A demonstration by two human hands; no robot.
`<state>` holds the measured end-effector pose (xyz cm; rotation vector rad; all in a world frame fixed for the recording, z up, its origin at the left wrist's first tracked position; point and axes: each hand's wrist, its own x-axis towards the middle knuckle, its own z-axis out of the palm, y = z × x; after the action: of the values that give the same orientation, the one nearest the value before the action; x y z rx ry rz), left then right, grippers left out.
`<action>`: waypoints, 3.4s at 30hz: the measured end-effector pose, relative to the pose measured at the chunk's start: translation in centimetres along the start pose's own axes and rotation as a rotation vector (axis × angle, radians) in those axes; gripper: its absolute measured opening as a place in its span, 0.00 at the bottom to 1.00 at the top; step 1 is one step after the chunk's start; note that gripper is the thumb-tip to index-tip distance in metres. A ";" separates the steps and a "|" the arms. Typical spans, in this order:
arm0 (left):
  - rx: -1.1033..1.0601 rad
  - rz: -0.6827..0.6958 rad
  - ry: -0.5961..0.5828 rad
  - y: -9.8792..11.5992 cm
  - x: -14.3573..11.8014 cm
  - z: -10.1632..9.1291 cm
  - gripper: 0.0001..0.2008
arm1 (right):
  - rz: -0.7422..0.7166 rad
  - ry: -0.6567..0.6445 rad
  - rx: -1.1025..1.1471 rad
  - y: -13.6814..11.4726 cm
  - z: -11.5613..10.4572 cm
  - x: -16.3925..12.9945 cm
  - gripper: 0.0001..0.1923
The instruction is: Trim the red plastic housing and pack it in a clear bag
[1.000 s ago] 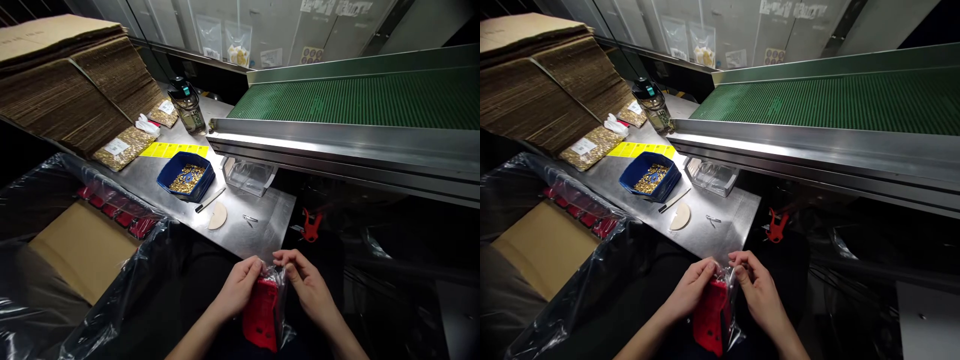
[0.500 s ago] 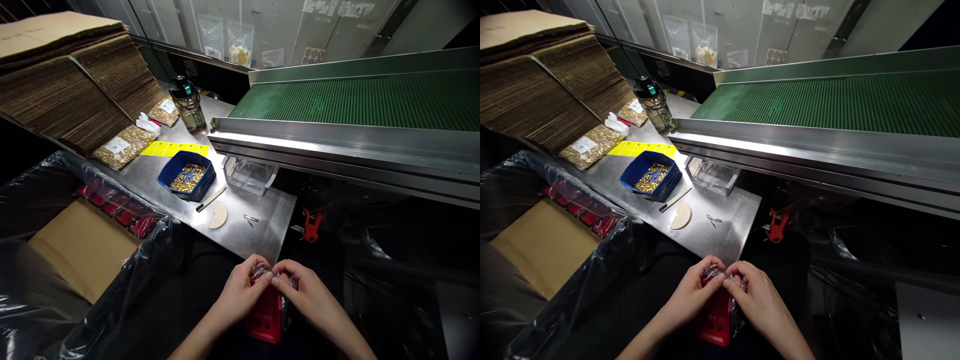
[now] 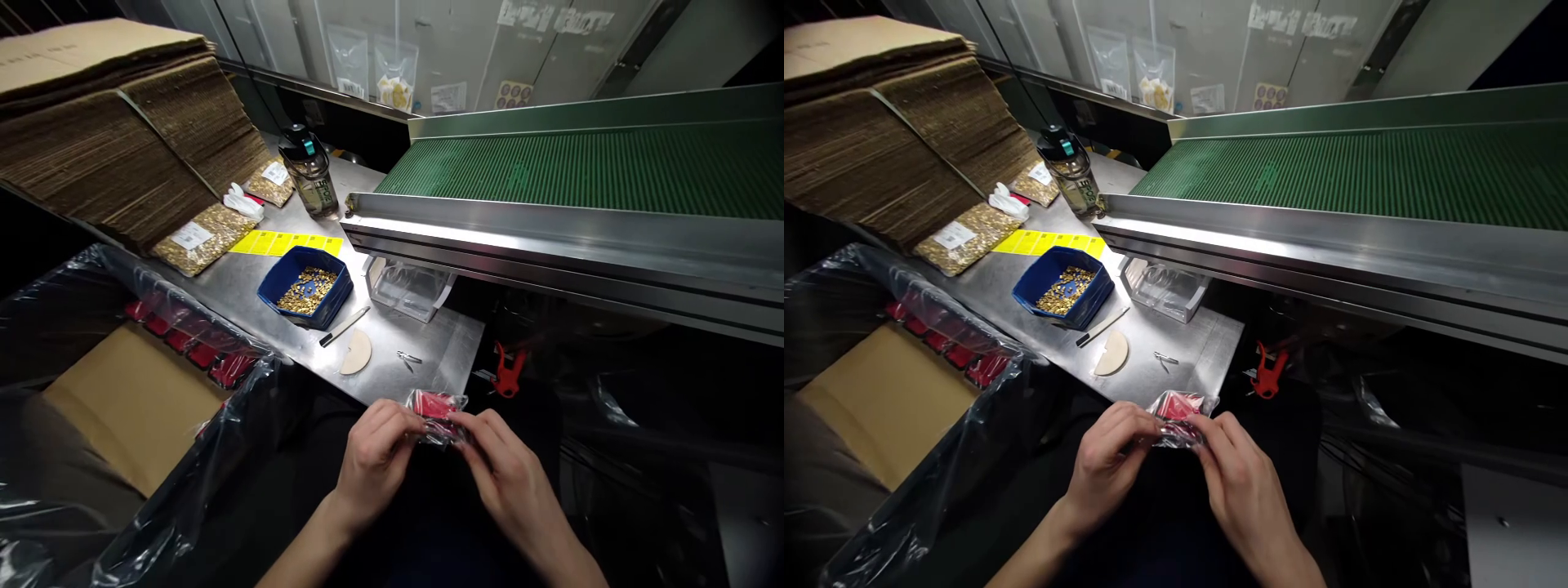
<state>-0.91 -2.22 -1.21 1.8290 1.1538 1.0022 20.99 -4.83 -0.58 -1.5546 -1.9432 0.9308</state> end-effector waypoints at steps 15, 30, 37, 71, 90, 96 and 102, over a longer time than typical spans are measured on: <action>0.016 -0.255 0.052 0.9 -1.3 3.1 0.08 | 0.436 -0.056 0.466 -1.1 1.9 0.7 0.10; -0.682 -0.558 -0.129 2.5 -1.7 2.4 0.20 | 0.207 -0.216 0.245 -1.0 1.0 0.3 0.23; -0.822 -0.744 0.039 0.2 -0.7 1.6 0.14 | 0.234 -0.131 0.292 0.1 0.9 1.2 0.09; -0.406 -0.031 -0.349 0.8 -3.1 -0.8 0.32 | 0.666 0.101 1.336 0.5 6.3 0.9 0.19; -0.764 -0.538 -0.253 0.4 -4.1 1.3 0.45 | 0.199 0.137 0.691 -2.9 2.7 -0.4 0.04; -0.201 -0.245 0.004 -0.8 -5.3 2.1 0.51 | 0.616 -0.029 1.099 -2.0 4.3 -1.0 0.17; -0.067 -0.111 0.007 -1.4 -5.9 2.8 0.54 | 0.760 -0.274 1.462 -0.9 4.8 -0.9 0.21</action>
<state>-0.63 -7.78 -4.89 1.6914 1.1985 0.9725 17.18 -6.80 -2.97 -1.1088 -0.2433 2.1957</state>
